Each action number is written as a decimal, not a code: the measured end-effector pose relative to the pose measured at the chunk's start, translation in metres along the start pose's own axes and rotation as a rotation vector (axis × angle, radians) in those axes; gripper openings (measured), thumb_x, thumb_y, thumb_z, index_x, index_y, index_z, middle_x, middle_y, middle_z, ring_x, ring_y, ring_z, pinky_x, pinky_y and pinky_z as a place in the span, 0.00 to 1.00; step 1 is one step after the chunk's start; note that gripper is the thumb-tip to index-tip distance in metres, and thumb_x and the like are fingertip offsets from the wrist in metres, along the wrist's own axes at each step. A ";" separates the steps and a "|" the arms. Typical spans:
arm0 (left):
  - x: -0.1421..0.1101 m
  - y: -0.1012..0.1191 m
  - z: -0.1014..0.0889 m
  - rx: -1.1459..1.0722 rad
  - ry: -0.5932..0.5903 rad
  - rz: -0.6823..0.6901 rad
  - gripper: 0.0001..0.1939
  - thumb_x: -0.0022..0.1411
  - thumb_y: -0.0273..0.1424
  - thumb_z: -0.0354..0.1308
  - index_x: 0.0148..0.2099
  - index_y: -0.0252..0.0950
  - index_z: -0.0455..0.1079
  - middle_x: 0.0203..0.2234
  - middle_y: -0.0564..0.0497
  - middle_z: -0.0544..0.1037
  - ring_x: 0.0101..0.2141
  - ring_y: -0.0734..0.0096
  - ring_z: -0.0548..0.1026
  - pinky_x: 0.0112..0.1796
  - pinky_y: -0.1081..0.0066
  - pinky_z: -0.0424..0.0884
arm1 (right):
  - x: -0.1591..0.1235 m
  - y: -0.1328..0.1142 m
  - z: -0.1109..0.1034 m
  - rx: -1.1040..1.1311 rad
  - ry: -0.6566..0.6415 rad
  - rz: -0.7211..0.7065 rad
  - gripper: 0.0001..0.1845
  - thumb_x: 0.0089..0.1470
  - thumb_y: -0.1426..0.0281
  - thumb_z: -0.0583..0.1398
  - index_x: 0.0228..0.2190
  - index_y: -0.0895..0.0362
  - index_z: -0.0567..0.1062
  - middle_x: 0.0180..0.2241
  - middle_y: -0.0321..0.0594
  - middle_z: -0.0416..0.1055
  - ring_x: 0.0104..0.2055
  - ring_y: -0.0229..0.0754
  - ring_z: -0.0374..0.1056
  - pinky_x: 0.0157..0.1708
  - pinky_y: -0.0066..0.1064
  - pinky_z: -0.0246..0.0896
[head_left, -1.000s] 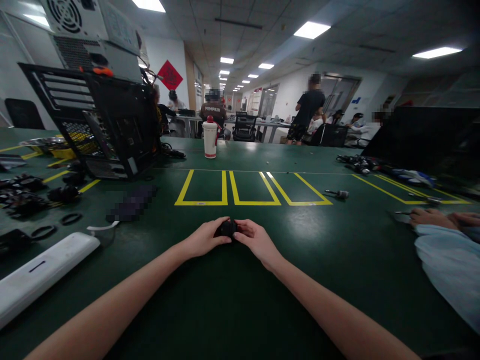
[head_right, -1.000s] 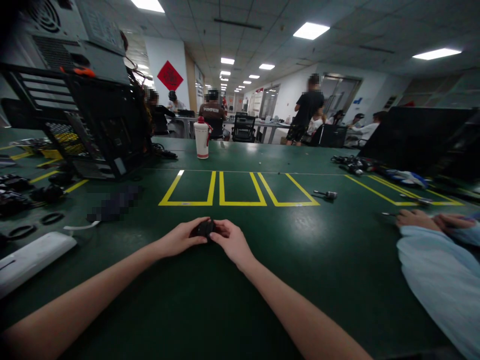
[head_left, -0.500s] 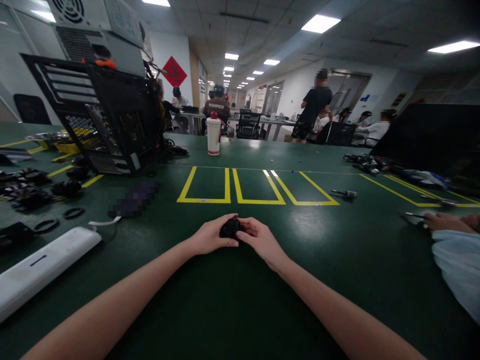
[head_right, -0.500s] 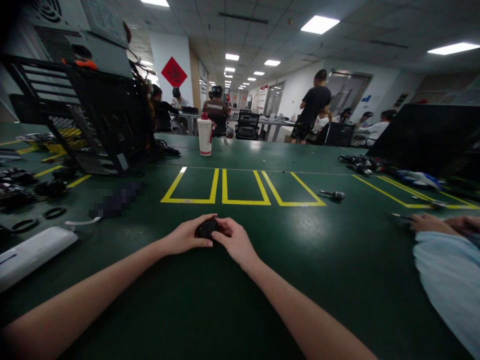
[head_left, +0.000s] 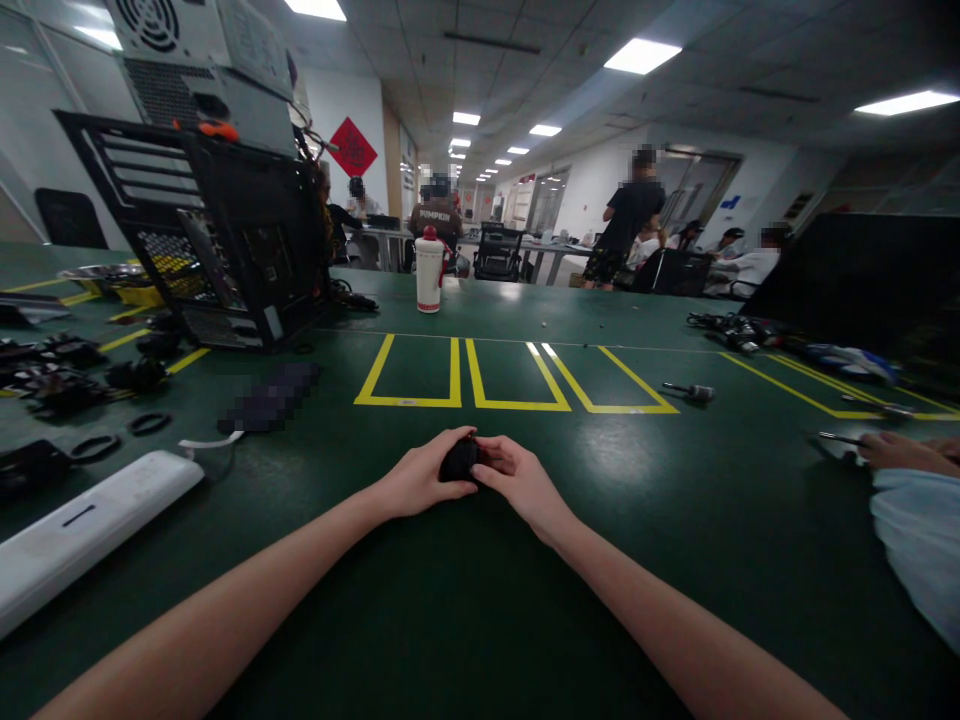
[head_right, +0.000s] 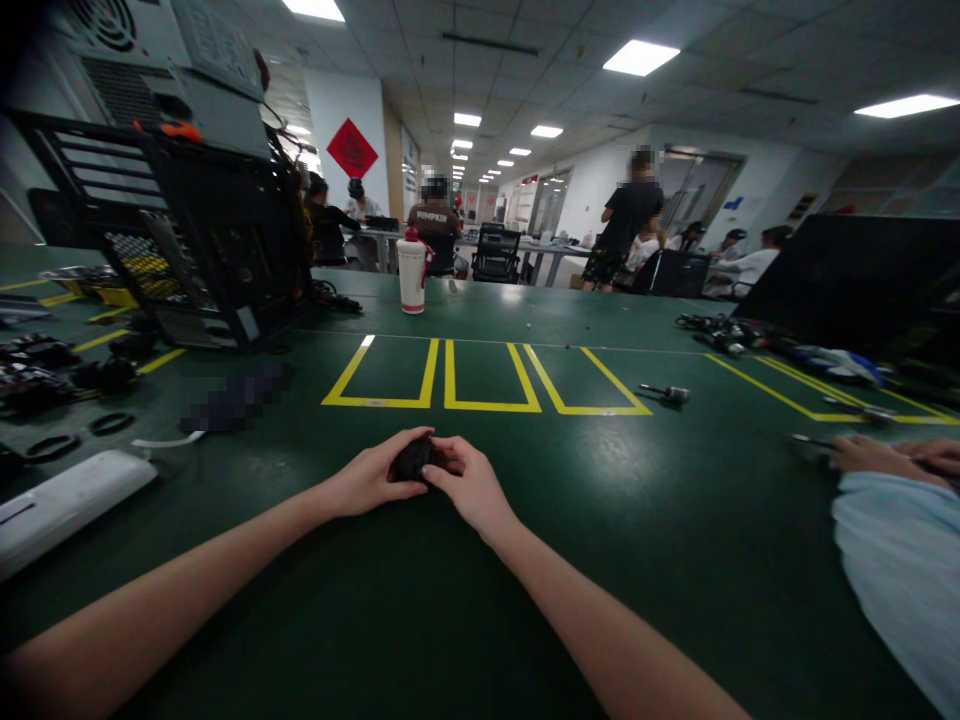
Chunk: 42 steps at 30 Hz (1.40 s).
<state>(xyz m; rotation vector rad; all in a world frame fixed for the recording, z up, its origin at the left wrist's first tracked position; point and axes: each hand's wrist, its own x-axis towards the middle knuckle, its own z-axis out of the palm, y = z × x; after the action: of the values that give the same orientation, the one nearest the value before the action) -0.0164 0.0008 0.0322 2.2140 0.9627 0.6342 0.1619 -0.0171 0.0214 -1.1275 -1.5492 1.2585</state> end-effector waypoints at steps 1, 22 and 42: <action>-0.001 0.001 0.001 0.016 0.016 0.011 0.33 0.53 0.36 0.56 0.58 0.45 0.45 0.52 0.50 0.60 0.49 0.62 0.63 0.47 0.61 0.62 | 0.000 0.000 0.001 0.017 -0.004 -0.004 0.17 0.45 0.71 0.58 0.41 0.53 0.67 0.41 0.39 0.68 0.44 0.41 0.65 0.47 0.39 0.58; -0.018 0.006 0.014 0.288 0.156 0.097 0.32 0.53 0.34 0.55 0.57 0.44 0.42 0.51 0.47 0.58 0.45 0.60 0.66 0.43 0.58 0.65 | -0.011 0.003 0.007 0.102 -0.044 -0.130 0.20 0.40 0.72 0.61 0.39 0.54 0.67 0.38 0.37 0.69 0.43 0.40 0.66 0.46 0.38 0.60; -0.020 0.004 0.014 0.283 0.165 0.097 0.32 0.53 0.34 0.55 0.56 0.44 0.43 0.52 0.46 0.57 0.45 0.60 0.66 0.42 0.58 0.65 | -0.011 -0.001 0.008 0.042 -0.020 -0.152 0.14 0.45 0.68 0.58 0.37 0.55 0.68 0.36 0.37 0.68 0.41 0.38 0.65 0.45 0.36 0.59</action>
<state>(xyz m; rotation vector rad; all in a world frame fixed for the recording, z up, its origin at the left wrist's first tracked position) -0.0173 -0.0219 0.0221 2.5006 1.0899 0.7758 0.1569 -0.0303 0.0204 -0.9549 -1.5850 1.1981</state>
